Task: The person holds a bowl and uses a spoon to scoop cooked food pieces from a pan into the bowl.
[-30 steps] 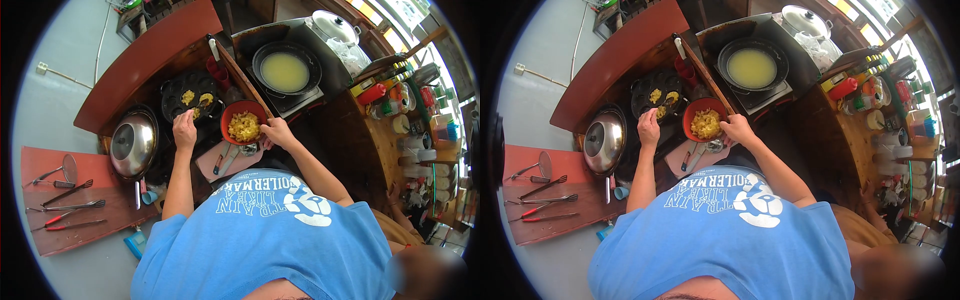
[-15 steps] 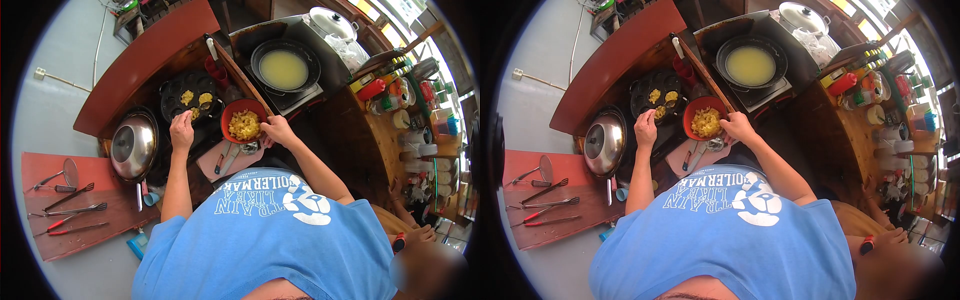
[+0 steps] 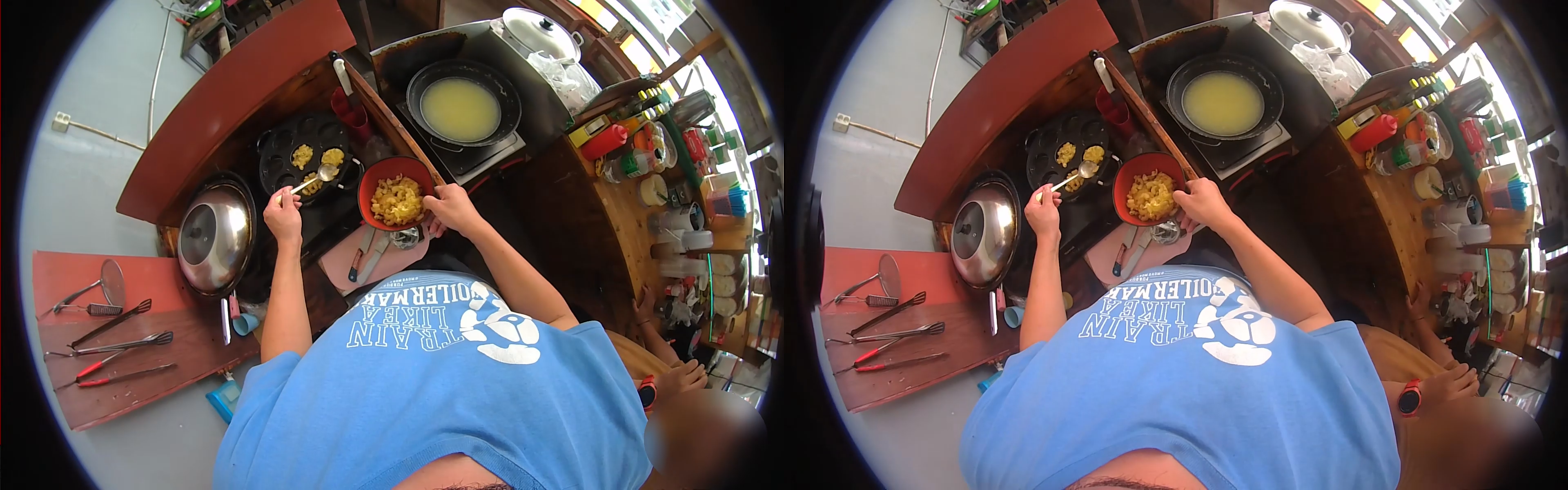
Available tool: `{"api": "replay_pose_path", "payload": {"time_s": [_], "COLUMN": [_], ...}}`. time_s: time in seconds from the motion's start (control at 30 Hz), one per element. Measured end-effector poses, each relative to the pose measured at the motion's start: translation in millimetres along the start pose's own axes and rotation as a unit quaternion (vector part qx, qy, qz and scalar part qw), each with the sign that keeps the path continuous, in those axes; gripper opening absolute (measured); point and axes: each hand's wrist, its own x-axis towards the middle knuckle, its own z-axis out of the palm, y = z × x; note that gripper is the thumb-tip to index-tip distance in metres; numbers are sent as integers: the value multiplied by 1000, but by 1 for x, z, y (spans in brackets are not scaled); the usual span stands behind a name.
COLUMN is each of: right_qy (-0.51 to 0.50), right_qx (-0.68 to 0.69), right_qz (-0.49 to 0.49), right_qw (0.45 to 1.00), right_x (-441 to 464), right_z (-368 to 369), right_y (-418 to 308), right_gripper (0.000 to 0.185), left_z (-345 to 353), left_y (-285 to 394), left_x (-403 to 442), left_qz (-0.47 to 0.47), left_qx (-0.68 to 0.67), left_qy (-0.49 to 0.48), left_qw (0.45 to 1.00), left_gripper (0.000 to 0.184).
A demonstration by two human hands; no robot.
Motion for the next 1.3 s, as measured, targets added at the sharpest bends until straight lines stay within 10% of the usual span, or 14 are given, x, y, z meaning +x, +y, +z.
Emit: {"api": "replay_pose_path", "payload": {"time_s": [0.33, 0.6, 0.7, 1.07, 1.3], "right_qy": [4, 1, 1, 11, 4], "right_qx": [-7, -1, -2, 2, -4], "right_qz": [-5, -11, -9, -10, -2], "right_qw": [1000, 1000, 1000, 1000, 1000], "right_x": [1, 2, -1, 0, 0], "right_z": [0, -1, -1, 0, -1], "right_y": [-1, 2, 0, 1, 1], "right_gripper": [28, 29, 29, 28, 26], "left_z": [-4, 0, 2, -25, -13], "left_y": [12, 107, 103, 32, -4], "left_x": [-8, -87, -99, -34, -21], "left_qz": [-151, 102, 331, 48, 69], "left_qx": [-185, -41, 41, 47, 137], "left_qy": [32, -84, -139, 135, 107], "left_qw": [971, 990, 932, 989, 982], "left_gripper": [21, 21, 12, 27, 24]}}
